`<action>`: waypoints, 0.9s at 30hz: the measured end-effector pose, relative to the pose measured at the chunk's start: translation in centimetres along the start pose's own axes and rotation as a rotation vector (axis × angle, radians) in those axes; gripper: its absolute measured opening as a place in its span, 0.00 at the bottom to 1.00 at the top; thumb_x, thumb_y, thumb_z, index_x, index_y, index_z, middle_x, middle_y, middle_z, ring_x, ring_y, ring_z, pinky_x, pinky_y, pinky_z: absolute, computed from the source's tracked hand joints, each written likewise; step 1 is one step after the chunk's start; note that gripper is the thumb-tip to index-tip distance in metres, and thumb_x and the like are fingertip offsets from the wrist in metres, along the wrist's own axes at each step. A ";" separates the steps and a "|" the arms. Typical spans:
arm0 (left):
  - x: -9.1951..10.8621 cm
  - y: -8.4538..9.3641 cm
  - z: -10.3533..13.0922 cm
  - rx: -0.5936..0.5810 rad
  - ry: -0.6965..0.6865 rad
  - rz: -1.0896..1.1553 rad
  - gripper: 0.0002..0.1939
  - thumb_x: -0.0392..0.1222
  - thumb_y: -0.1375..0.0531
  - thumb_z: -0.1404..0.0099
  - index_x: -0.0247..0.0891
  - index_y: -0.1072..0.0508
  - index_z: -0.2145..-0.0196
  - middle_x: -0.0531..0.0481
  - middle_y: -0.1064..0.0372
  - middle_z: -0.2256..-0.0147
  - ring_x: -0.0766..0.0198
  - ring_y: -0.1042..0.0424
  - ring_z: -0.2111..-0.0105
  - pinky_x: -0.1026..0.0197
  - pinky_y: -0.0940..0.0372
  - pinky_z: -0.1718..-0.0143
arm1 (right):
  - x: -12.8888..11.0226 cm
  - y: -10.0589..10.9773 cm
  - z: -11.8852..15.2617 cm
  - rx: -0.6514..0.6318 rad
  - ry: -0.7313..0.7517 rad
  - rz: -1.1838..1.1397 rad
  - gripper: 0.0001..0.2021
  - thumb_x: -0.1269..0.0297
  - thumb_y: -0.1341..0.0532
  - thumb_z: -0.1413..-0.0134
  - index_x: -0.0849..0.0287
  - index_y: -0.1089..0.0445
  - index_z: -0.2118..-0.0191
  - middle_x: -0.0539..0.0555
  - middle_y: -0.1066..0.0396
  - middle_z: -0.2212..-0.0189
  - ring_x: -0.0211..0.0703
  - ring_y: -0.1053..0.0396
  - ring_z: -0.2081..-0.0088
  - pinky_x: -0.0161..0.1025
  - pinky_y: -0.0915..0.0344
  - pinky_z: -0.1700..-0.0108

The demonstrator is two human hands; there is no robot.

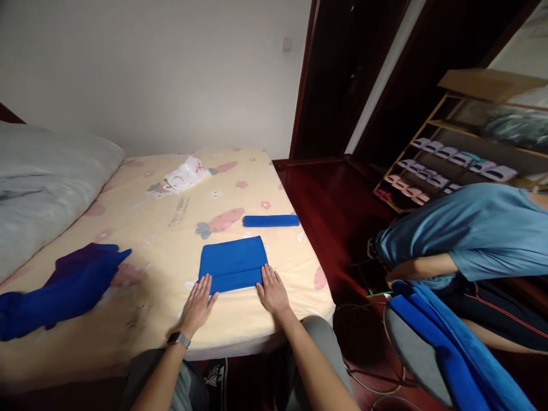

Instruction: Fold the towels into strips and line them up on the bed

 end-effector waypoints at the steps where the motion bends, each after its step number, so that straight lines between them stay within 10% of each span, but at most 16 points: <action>1: -0.6 0.2 0.2 -0.002 0.004 0.006 0.36 0.57 0.53 0.27 0.35 0.54 0.29 0.39 0.51 0.31 0.52 0.50 0.31 0.45 0.49 0.32 | 0.3 0.0 0.0 -0.014 -0.003 -0.007 0.30 0.56 0.53 0.29 0.69 0.52 0.29 0.64 0.51 0.31 0.53 0.52 0.30 0.52 0.49 0.31; 9: -5.0 3.0 2.1 0.056 0.006 0.146 0.34 0.49 0.48 0.29 0.43 0.53 0.29 0.43 0.49 0.31 0.53 0.46 0.32 0.48 0.41 0.35 | 1.7 2.4 -0.3 -0.037 0.069 -0.130 0.32 0.66 0.46 0.41 0.63 0.47 0.31 0.61 0.51 0.30 0.55 0.52 0.30 0.55 0.48 0.32; 16: -3.8 3.1 0.9 0.104 0.007 0.188 0.34 0.34 0.45 0.36 0.49 0.41 0.34 0.50 0.38 0.36 0.53 0.37 0.37 0.46 0.38 0.36 | 2.7 2.7 -0.7 -0.053 0.094 -0.254 0.32 0.71 0.43 0.50 0.63 0.36 0.36 0.64 0.35 0.38 0.55 0.37 0.38 0.53 0.39 0.36; 27: -4.1 2.7 0.0 0.164 0.065 0.301 0.20 0.41 0.48 0.30 0.44 0.33 0.41 0.45 0.33 0.41 0.54 0.34 0.41 0.46 0.36 0.39 | 3.9 2.3 -1.8 0.008 -0.116 -0.476 0.23 0.67 0.45 0.40 0.58 0.33 0.40 0.58 0.27 0.46 0.50 0.28 0.46 0.50 0.33 0.41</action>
Point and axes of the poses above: each hand's wrist, its own z-axis away from the middle knuckle, its own y-axis out of the back of the hand, x = y × z, the point moved 2 cm from there along -z, towards the middle knuckle
